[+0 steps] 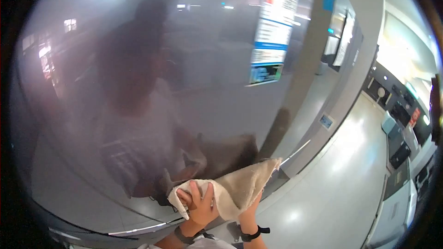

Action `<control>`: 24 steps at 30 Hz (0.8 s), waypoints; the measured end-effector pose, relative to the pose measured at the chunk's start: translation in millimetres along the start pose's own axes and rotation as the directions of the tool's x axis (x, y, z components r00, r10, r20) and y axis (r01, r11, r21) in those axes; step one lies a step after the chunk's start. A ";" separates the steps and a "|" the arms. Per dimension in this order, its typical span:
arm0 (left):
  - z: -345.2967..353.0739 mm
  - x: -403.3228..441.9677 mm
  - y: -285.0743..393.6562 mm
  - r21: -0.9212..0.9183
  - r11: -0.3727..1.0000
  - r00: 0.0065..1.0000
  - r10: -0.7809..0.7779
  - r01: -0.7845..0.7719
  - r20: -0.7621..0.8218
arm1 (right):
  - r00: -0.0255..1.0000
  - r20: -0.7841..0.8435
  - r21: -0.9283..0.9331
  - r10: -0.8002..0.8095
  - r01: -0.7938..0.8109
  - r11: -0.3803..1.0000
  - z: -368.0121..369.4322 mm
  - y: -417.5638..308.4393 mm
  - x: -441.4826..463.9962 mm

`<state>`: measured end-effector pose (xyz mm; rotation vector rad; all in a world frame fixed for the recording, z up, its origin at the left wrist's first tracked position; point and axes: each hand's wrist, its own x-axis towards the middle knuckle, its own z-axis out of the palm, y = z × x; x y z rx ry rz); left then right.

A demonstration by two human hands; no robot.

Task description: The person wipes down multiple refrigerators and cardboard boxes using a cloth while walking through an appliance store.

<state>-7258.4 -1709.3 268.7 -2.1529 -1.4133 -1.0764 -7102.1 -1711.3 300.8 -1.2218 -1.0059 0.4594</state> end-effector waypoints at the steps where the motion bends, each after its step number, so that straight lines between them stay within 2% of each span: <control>1: 1.4 13.4 12.8 -0.003 1.000 1.000 -0.001 0.001 0.023 | 0.999 -0.033 -0.028 0.007 -0.008 1.000 -13.4 -1.5 11.5; 4: 25.9 57.6 56.1 -0.116 0.993 0.999 0.029 -0.031 -0.020 | 0.991 -0.124 0.234 -0.049 0.077 0.969 -58.1 25.4 60.7; 6: 41.8 84.8 87.0 -0.202 0.977 0.997 0.064 -0.074 -0.053 | 0.981 -0.184 0.172 -0.066 0.098 0.980 -74.0 43.3 93.6; 8: 53.2 112.9 120.9 -0.169 0.980 0.991 0.092 -0.107 -0.093 | 0.986 -0.163 0.261 -0.037 0.079 0.962 -95.4 59.1 131.7; 10: 73.5 137.4 152.1 -0.162 0.981 0.989 0.091 -0.109 -0.117 | 0.999 -0.046 0.495 0.009 0.015 0.869 -118.5 72.1 175.4; 11: 83.9 147.8 165.3 -0.205 0.965 0.979 0.137 -0.166 -0.150 | 0.998 0.059 0.560 0.033 -0.060 0.827 -128.8 75.7 193.1; 14: 134.1 173.7 209.4 -0.341 0.927 0.975 0.089 -0.156 -0.204 | 0.927 0.368 0.694 0.072 -0.325 0.643 -158.6 87.7 237.3; 15: 145.5 180.1 221.9 -0.367 0.923 0.983 0.057 -0.118 -0.174 | 0.919 0.388 0.588 0.077 -0.311 0.747 -164.8 103.4 255.5; 16: 158.4 183.0 232.0 -0.304 0.950 0.984 0.015 -0.069 -0.176 | 0.910 0.407 0.470 0.083 -0.286 0.835 -171.3 109.3 274.1; 18: 181.0 184.5 248.4 -0.034 0.998 0.959 0.036 -0.047 -0.283 | 0.925 0.377 0.296 -0.044 -0.076 0.952 -188.2 108.7 307.3; 19: 196.1 184.3 253.8 -0.007 1.000 0.946 0.010 -0.012 -0.325 | 0.942 0.282 0.279 -0.183 0.102 0.955 -192.8 142.8 319.9; 20: 205.0 181.1 263.2 -0.019 0.999 0.955 -0.045 0.041 -0.292 | 0.947 0.241 0.227 -0.212 0.157 0.961 -200.2 163.3 342.9; 21: 212.6 182.2 275.6 -0.070 0.997 0.968 -0.038 0.021 -0.250 | 0.954 0.201 0.165 -0.225 0.193 0.967 -211.6 175.3 359.9; 23: 230.1 175.3 296.8 -0.128 0.992 0.994 -0.013 -0.001 -0.113 | 0.975 0.168 0.192 -0.147 0.114 0.975 -235.7 194.4 372.4; 24: 243.3 173.8 308.2 -0.137 0.991 0.999 0.003 -0.008 -0.036 | 0.981 0.177 0.285 -0.077 0.024 0.958 -251.1 193.6 383.4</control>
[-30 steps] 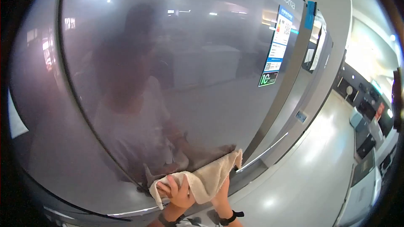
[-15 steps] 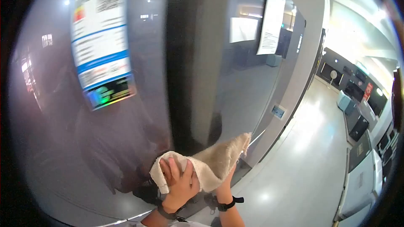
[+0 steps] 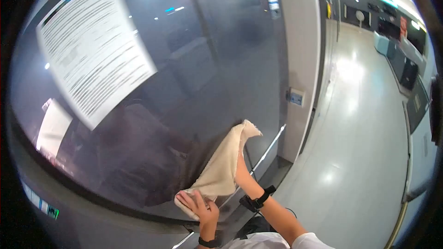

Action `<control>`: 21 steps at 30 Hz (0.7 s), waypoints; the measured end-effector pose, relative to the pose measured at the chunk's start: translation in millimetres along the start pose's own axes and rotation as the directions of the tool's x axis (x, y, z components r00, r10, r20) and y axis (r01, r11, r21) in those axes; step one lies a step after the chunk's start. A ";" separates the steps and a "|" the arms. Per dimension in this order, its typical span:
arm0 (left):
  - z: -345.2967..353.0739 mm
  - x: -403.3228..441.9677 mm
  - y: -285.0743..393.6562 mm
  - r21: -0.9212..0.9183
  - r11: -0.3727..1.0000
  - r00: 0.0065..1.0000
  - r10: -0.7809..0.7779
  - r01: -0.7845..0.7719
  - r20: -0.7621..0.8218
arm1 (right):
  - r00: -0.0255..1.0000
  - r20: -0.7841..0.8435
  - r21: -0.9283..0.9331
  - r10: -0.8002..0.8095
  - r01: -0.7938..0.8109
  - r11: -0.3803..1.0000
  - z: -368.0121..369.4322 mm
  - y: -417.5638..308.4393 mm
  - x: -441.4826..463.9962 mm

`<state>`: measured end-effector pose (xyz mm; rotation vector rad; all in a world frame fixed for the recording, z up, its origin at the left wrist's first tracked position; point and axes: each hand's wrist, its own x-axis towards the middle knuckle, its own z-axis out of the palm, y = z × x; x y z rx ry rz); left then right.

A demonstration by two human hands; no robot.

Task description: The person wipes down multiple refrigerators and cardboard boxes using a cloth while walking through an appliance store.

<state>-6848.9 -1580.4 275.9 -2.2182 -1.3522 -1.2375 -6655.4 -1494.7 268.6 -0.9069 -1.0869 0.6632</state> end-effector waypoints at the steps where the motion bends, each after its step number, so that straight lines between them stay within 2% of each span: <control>1: 14.2 -0.8 10.3 0.016 1.000 0.999 -0.016 0.015 0.043 | 0.998 -0.005 0.107 0.057 -0.056 0.993 -17.4 -6.0 9.7; 3: 39.1 -0.2 26.9 0.068 0.996 0.992 -0.069 0.062 0.101 | 0.945 -0.092 0.311 0.313 -0.271 0.911 -34.3 -41.0 17.3; 4: 52.7 0.6 34.8 0.096 0.992 0.986 -0.093 0.081 0.135 | 0.991 -0.095 0.035 0.095 -0.092 0.995 -35.2 -27.1 11.6; 5: 46.8 3.6 28.6 0.080 0.994 0.992 -0.082 0.075 0.097 | 0.988 -0.093 -0.242 -0.127 0.101 0.965 -36.3 -13.4 6.0; 6: 43.4 12.9 34.6 0.095 0.995 0.996 -0.038 0.031 0.075 | 0.963 0.036 -0.309 -0.265 0.263 0.914 -38.9 -33.9 0.7; 8: 47.6 32.6 57.8 0.113 0.992 0.998 0.046 -0.051 0.043 | 0.939 0.094 -0.207 -0.330 0.343 0.916 -52.1 -49.1 -2.7; 9: 50.4 42.2 72.4 0.073 0.997 0.999 -0.004 0.001 0.035 | 0.953 0.133 -0.046 -0.272 0.280 0.959 -68.0 -61.2 -3.5; 10: 65.6 54.1 91.7 -0.006 0.999 0.999 0.033 -0.033 0.015 | 0.958 0.178 0.117 -0.224 0.206 0.972 -95.6 -66.0 3.4; 12: 99.0 81.0 121.4 -0.055 0.991 0.986 0.115 -0.122 -0.118 | 0.975 0.214 0.245 -0.058 0.004 0.969 -146.8 -60.7 11.0; 15: 135.4 115.8 160.1 -0.215 0.955 0.975 0.181 -0.206 -0.128 | 0.968 0.244 0.404 0.052 -0.151 0.902 -210.5 -50.8 29.7; 17: 163.2 140.5 204.1 -0.398 0.903 0.987 0.156 -0.162 -0.047 | 0.962 0.272 0.320 0.041 -0.131 0.938 -260.1 -44.8 49.8; 19: 185.7 154.7 243.4 -0.586 0.805 0.989 0.140 -0.092 0.037 | 0.947 0.300 0.366 0.115 -0.226 0.903 -297.3 -53.5 56.4; 20: 204.5 164.0 275.9 -0.653 0.752 0.983 0.169 -0.085 0.068 | 0.963 0.247 0.335 0.107 -0.188 0.923 -326.5 -52.4 60.2; 21: 221.4 168.6 298.0 -0.648 0.759 0.964 0.213 -0.062 0.157 | 0.976 0.195 0.303 0.096 -0.153 0.940 -349.0 -50.5 59.4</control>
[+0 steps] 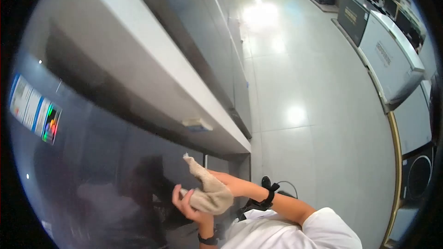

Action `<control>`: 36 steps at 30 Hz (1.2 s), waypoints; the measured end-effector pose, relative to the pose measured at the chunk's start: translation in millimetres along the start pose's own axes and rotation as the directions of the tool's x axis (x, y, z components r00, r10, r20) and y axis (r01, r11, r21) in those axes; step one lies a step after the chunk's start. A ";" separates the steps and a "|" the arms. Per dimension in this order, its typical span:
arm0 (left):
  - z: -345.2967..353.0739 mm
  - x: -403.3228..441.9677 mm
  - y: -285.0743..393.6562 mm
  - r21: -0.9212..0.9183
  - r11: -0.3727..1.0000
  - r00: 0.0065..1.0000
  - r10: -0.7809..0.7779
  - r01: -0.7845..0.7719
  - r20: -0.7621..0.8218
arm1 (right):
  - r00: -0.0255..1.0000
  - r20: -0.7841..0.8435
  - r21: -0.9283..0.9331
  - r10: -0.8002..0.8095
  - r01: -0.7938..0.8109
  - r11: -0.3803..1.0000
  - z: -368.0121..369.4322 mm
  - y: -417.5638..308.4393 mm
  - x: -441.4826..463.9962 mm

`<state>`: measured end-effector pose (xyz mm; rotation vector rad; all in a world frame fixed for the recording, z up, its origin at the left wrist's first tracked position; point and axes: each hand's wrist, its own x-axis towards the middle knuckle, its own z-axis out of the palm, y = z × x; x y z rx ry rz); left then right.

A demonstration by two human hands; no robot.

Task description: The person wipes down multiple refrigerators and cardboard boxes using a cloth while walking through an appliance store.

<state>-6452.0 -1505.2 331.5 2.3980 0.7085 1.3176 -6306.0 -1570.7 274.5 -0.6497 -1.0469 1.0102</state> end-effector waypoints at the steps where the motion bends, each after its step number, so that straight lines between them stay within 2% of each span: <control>1: 22.2 10.4 5.3 0.011 1.000 0.994 -0.025 0.024 0.104 | 0.998 -0.049 -0.034 -0.028 0.026 0.999 -17.3 -0.8 -3.3; 3: 71.7 41.5 23.5 0.106 0.994 0.968 -0.031 0.005 0.249 | 0.985 -0.159 0.062 0.062 -0.053 0.997 -46.3 -20.2 -17.3; 4: 90.5 55.3 31.0 0.068 0.997 0.965 -0.041 0.024 0.257 | 0.971 -0.213 0.115 0.107 -0.084 0.990 -61.0 -29.9 -24.3; 7: 153.1 85.1 36.5 0.035 0.999 0.951 -0.042 0.033 0.306 | 0.934 -0.358 -0.006 0.019 -0.023 1.000 -107.3 -77.2 -39.5; 9: 196.1 100.7 29.2 -0.137 0.977 0.864 -0.075 0.164 0.498 | 0.912 -0.404 -0.114 -0.064 0.019 0.993 -142.3 -84.1 -45.6; 11: 241.7 117.4 31.3 -0.234 0.909 0.730 -0.104 0.345 0.675 | 0.895 -0.405 -0.257 -0.188 0.086 0.963 -184.3 -96.5 -45.3; 12: 253.3 118.0 37.8 -0.238 0.904 0.712 -0.096 0.355 0.696 | 0.886 -0.419 -0.288 -0.199 0.078 0.954 -196.2 -103.5 -49.3; 14: 296.4 138.1 52.6 -0.298 0.904 0.748 -0.034 0.306 0.663 | 0.870 -0.451 -0.329 -0.200 0.047 0.943 -237.7 -121.7 -47.9; 17: 362.4 173.1 91.1 -0.393 0.877 0.804 0.012 0.278 0.595 | 0.759 -0.604 -0.474 -0.244 -0.095 0.875 -313.2 -152.1 -48.2; 18: 383.7 184.4 107.4 -0.421 0.857 0.812 0.005 0.298 0.583 | 0.728 -0.633 -0.462 -0.264 -0.081 0.883 -338.6 -166.2 -49.8; 21: 449.2 211.7 152.3 -0.447 0.836 0.820 -0.006 0.318 0.572 | 0.811 -0.572 -0.389 -0.120 -0.139 0.911 -413.1 -196.0 -53.5; 22: 474.1 223.3 168.3 -0.444 0.838 0.817 -0.003 0.317 0.577 | 0.850 -0.526 -0.350 -0.034 -0.179 0.920 -432.2 -207.3 -54.6; 25: 546.1 249.9 198.1 -0.398 0.884 0.793 0.052 0.247 0.607 | 0.831 -0.491 -0.548 -0.261 -0.061 0.834 -483.1 -232.2 -56.4; 29: 611.5 269.0 237.9 -0.452 0.824 0.717 0.082 0.342 0.692 | 0.699 -0.630 -0.560 -0.339 -0.106 0.822 -551.9 -273.3 -70.4; 30: 630.8 270.1 246.3 -0.464 0.813 0.701 0.100 0.352 0.706 | 0.690 -0.665 -0.550 -0.285 -0.194 0.812 -568.5 -284.8 -71.8; 33: 699.9 278.7 269.0 -0.452 0.836 0.646 0.162 0.311 0.746 | 0.748 -0.642 -0.452 -0.167 -0.194 0.871 -635.6 -280.6 -78.7; 34: 723.6 283.8 275.9 -0.454 0.838 0.645 0.171 0.302 0.745 | 0.730 -0.653 -0.484 -0.204 -0.194 0.853 -657.3 -282.4 -78.8; 36: 773.3 298.1 286.9 -0.451 0.841 0.638 0.175 0.298 0.750 | 0.715 -0.676 -0.470 -0.179 -0.231 0.852 -699.7 -301.6 -79.8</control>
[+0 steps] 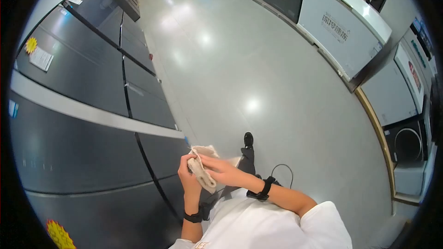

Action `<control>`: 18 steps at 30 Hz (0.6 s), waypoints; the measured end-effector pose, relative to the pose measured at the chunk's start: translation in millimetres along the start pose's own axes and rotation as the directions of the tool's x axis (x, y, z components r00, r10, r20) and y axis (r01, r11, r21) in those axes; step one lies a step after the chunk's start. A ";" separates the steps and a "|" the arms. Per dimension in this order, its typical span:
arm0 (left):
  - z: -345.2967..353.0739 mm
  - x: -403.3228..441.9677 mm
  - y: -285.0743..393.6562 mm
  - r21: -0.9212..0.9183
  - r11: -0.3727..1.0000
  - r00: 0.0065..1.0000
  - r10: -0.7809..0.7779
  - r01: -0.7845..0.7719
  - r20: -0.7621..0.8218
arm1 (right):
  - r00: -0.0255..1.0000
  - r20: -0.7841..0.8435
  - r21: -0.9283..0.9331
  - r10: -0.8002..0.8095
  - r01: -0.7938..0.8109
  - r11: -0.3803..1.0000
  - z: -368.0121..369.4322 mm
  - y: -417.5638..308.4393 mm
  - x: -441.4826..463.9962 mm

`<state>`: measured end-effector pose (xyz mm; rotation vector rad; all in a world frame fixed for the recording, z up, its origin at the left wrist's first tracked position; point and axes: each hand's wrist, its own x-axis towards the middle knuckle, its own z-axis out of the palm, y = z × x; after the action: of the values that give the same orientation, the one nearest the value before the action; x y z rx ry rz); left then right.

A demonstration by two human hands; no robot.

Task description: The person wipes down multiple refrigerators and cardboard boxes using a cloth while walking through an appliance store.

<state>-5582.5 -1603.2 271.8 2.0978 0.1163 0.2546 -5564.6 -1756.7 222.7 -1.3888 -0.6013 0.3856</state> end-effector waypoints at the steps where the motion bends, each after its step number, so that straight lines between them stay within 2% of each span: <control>1: 11.1 25.4 -1.4 0.013 1.000 1.000 0.001 -0.001 0.000 | 1.000 -0.001 -0.010 0.018 -0.018 1.000 -18.9 2.0 17.0; 4: 38.0 105.3 -2.0 0.032 0.999 1.000 0.002 -0.002 -0.001 | 0.996 -0.034 0.088 0.087 -0.083 0.993 -77.4 0.6 70.2; 6: 64.5 158.7 -1.1 0.000 1.000 0.999 0.009 -0.009 0.034 | 0.994 -0.079 0.049 0.074 -0.070 0.996 -120.5 3.6 106.6; 7: 79.9 183.0 -0.6 0.006 0.999 0.999 0.044 -0.044 0.019 | 0.993 -0.097 0.021 0.068 -0.066 0.998 -145.5 4.7 123.0; 9: 109.9 238.6 6.4 0.020 0.991 0.991 0.130 -0.130 0.014 | 0.986 -0.132 0.080 0.101 -0.091 0.993 -195.3 5.0 159.3; 10: 120.2 261.1 12.7 -0.013 0.994 0.992 0.107 -0.106 0.074 | 0.978 -0.158 0.126 0.135 -0.115 0.985 -214.3 5.3 169.6; 13: 156.4 328.2 29.5 -0.123 0.991 0.994 0.059 -0.047 0.088 | 0.958 -0.224 0.242 0.180 -0.125 0.962 -270.0 -9.6 201.8; 16: 193.8 385.5 18.9 -0.272 0.962 0.992 0.020 0.015 0.128 | 0.939 -0.273 0.310 0.207 -0.118 0.943 -335.2 -11.6 242.3; 18: 224.5 420.6 31.8 -0.274 0.961 0.996 -0.016 0.039 0.084 | 0.921 -0.315 0.357 0.227 -0.106 0.928 -384.4 -6.0 262.4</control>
<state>-5122.5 -1729.5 243.9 1.8250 0.0580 0.1588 -5125.6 -1909.4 245.8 -1.1450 -0.1096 0.3471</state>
